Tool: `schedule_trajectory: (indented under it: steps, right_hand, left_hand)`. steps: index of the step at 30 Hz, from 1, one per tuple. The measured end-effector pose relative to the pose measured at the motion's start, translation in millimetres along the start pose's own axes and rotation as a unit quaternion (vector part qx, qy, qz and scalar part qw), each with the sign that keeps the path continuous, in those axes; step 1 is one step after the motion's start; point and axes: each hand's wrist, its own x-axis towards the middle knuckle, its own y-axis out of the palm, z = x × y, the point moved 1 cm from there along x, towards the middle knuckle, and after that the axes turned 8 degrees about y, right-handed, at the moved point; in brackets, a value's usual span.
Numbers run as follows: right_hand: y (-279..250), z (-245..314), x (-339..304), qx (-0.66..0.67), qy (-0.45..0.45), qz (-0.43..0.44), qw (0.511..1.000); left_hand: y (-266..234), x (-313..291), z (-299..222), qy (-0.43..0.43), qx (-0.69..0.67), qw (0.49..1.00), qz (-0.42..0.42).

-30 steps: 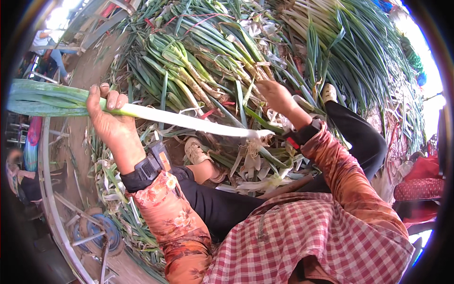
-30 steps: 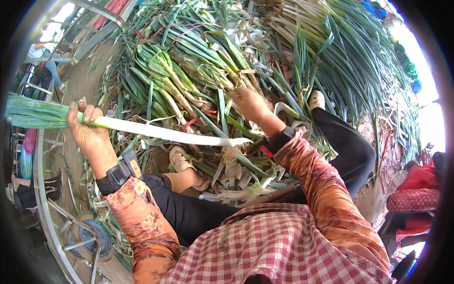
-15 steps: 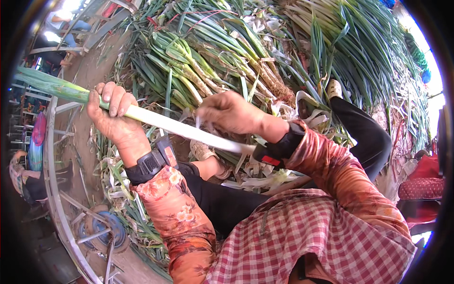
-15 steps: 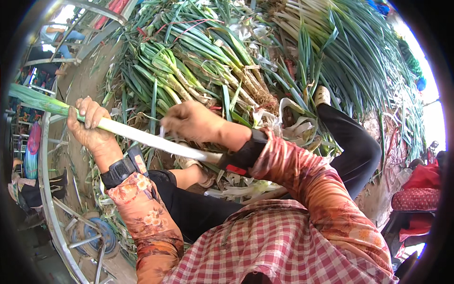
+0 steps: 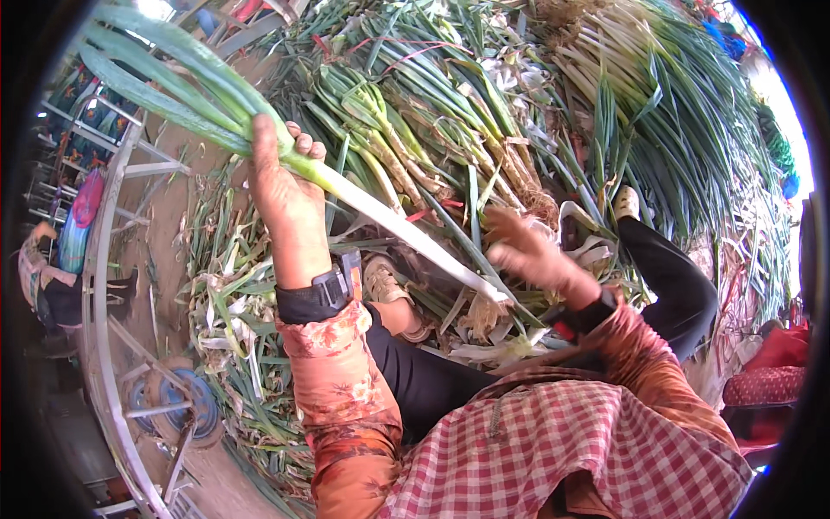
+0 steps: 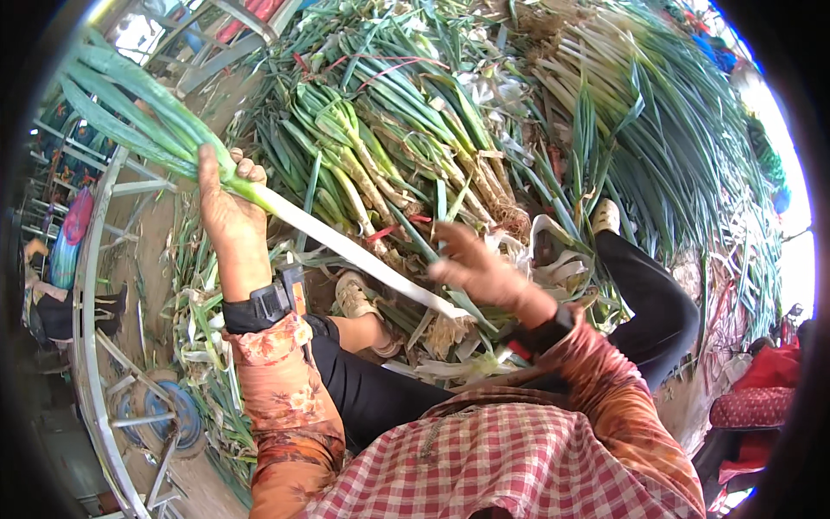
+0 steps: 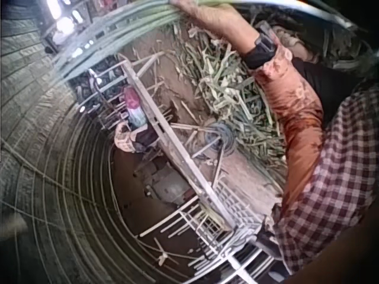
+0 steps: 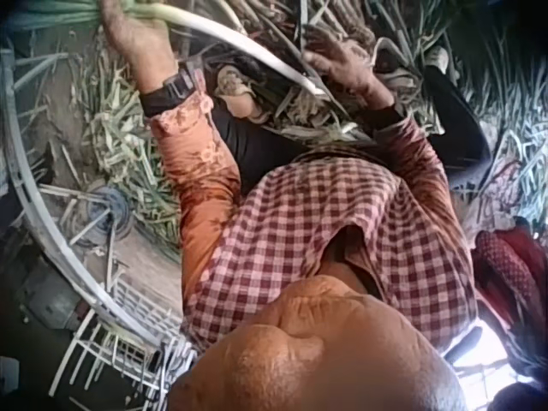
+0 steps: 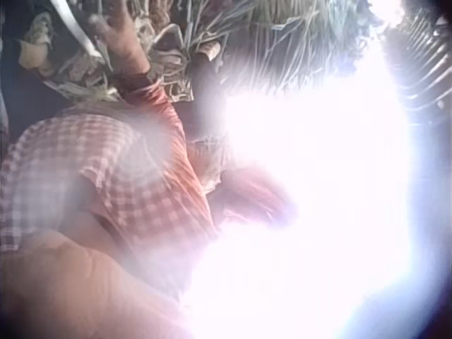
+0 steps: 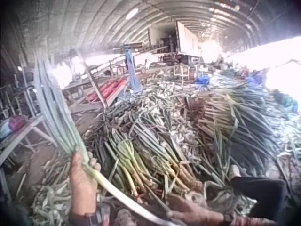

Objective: Cleaning and trimming large green leeks by hand in an agricultural processing facility.

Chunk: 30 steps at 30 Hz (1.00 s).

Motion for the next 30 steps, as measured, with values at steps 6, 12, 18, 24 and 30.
schedule_trajectory:
  steps: [6,12,18,24,30]
  right_hand:
    - [42.1,11.8,-4.5,-0.045,0.023,-0.016,0.999]
    - [33.7,28.0,-15.1,-0.098,-0.023,-0.052,0.994]
    - [45.5,37.1,-23.6,-0.054,-0.001,-0.029,0.998]
    - [48.4,51.8,-5.3,0.103,-0.002,0.043,0.994]
    - [62.0,60.1,14.1,0.115,-0.033,0.011,0.993]
  left_hand:
    - [17.9,-12.1,18.4,-0.009,0.024,0.998,0.051]
    - [3.2,-7.9,10.1,-0.021,0.142,0.989,0.044]
    - [-6.9,4.6,3.5,-0.016,0.01,0.999,-0.032]
    - [15.5,-19.9,22.7,-0.099,-0.054,0.988,0.108]
    - [22.0,-17.7,19.7,-0.05,-0.002,0.995,0.085]
